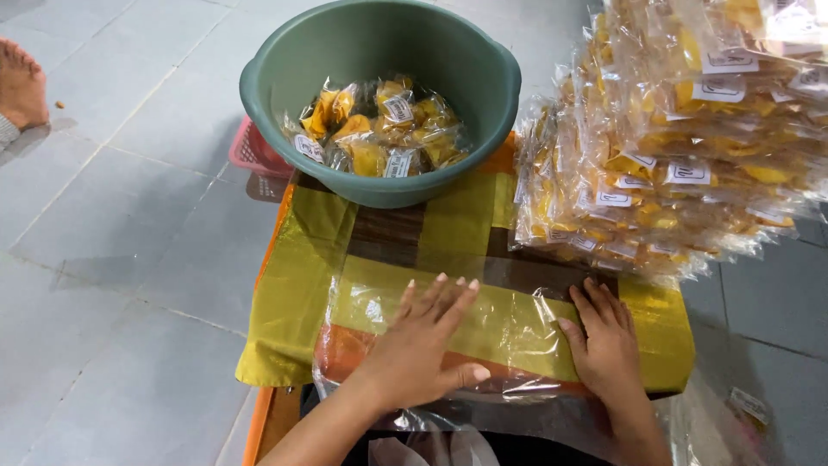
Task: Manually packaging small individually wrapped food items into larger plastic bags and stacking them.
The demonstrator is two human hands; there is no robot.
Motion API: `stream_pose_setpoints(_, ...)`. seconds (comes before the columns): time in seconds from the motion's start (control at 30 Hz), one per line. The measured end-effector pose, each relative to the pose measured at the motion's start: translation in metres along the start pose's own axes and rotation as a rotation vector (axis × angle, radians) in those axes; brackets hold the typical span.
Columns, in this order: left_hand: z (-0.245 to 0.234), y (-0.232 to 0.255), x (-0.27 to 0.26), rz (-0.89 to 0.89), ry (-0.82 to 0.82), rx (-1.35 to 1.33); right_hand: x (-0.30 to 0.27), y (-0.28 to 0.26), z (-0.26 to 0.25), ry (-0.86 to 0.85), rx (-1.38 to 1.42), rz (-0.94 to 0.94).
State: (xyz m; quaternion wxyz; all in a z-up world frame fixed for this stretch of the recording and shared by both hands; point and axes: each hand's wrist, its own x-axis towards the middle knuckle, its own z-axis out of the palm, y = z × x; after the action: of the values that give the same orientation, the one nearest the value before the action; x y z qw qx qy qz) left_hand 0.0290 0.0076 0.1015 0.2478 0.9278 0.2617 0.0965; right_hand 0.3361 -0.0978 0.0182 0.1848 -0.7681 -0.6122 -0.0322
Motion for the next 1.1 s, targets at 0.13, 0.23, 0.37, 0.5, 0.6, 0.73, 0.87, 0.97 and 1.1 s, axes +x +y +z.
stream_pose_setpoints(0.13, 0.022, -0.038, 0.005, -0.211, -0.155, 0.150, 0.001, 0.002, 0.000, -0.025, -0.013, 0.024)
stream_pose_setpoints(0.23, 0.052, -0.077, -0.005, -0.332, 0.153, 0.211, -0.001, 0.007, 0.006, -0.050, -0.028, 0.027)
stream_pose_setpoints(0.37, 0.035, -0.077, -0.008, -0.372, 0.103, 0.268, 0.000, 0.021, 0.015, 0.026, -0.066, -0.082)
stream_pose_setpoints(0.5, 0.025, -0.070, -0.009, -0.411, 0.007, 0.238, -0.006, 0.021, 0.013, -0.003, -0.044, -0.064)
stream_pose_setpoints(0.6, 0.028, -0.072, -0.010, -0.417, 0.012, 0.249, -0.006, 0.017, 0.010, -0.006, -0.038, -0.055)
stream_pose_setpoints(0.73, 0.037, -0.078, -0.009, -0.415, 0.041, 0.269, 0.001, 0.007, 0.006, 0.030, -0.038, -0.053)
stream_pose_setpoints(0.87, 0.051, -0.084, -0.013, -0.324, 0.237, 0.321, 0.002, -0.007, -0.007, -0.002, -0.008, -0.033)
stream_pose_setpoints(0.97, 0.052, -0.084, -0.012, -0.324, 0.247, 0.316, 0.001, -0.006, -0.005, 0.022, 0.004, -0.037)
stream_pose_setpoints(1.1, 0.054, -0.084, -0.013, -0.336, 0.255, 0.296, 0.001, -0.008, -0.006, 0.076, 0.035, -0.066)
